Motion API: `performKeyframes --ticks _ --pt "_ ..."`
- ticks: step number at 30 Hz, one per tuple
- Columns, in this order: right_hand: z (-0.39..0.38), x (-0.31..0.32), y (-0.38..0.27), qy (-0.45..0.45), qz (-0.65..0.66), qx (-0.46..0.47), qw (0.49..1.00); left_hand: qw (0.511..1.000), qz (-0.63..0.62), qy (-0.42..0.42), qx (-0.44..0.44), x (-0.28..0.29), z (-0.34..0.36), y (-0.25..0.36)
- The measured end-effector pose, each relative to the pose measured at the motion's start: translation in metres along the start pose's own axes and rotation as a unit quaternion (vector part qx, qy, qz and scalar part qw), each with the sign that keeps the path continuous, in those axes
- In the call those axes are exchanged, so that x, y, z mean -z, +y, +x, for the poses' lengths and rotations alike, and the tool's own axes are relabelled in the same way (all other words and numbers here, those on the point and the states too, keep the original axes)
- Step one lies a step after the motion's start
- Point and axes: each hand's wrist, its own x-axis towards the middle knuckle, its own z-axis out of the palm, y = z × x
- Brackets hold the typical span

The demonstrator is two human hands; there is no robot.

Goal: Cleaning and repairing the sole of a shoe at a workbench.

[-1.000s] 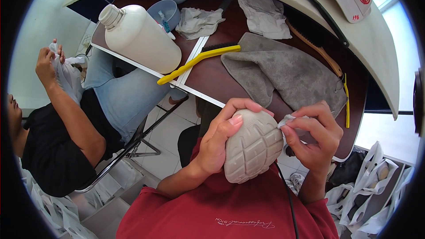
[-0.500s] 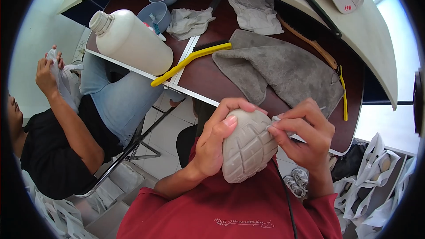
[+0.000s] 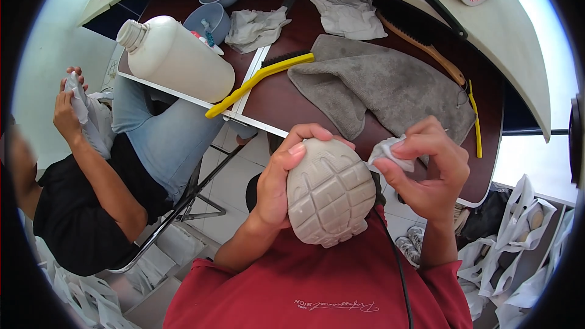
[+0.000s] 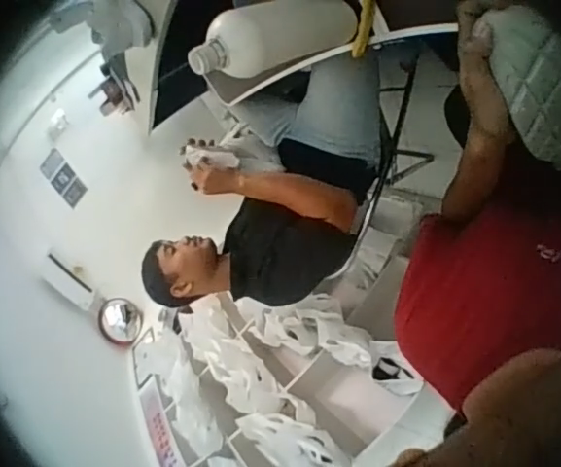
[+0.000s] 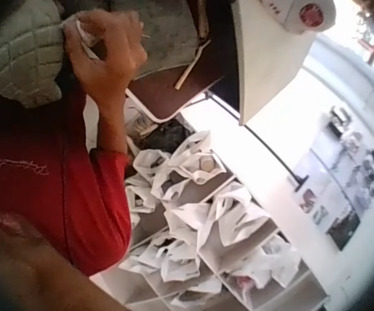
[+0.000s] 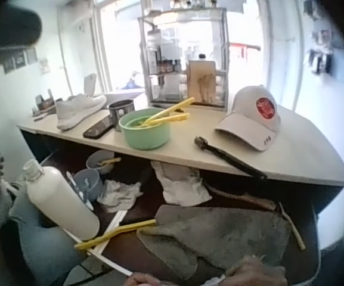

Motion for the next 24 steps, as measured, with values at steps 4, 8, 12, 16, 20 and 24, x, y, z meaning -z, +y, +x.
performKeyframes --ticks 4,8,12,16,20,24 --pt "-0.004 -0.007 0.000 -0.017 -0.051 0.040 0.998 0.999 0.034 0.030 0.003 -0.008 0.000 0.001" --pt "-0.005 -0.019 -0.018 -0.057 -0.107 0.116 0.986 0.999 0.034 0.004 -0.019 -0.012 0.004 -0.005" --pt "-0.002 -0.008 0.004 -0.062 -0.096 0.097 0.989 0.998 0.064 0.015 -0.011 -0.010 0.005 -0.004" --pt "-0.008 -0.017 0.000 -0.017 -0.071 0.067 0.995 0.996 0.084 0.026 -0.015 -0.012 0.008 -0.008" --pt "-0.004 -0.025 -0.009 -0.068 -0.030 0.079 0.994 0.999 0.050 0.015 -0.014 -0.015 0.012 -0.009" --pt "-0.010 -0.016 0.007 -0.017 -0.092 0.068 0.993 0.998 0.050 0.043 -0.010 -0.014 0.019 -0.018"
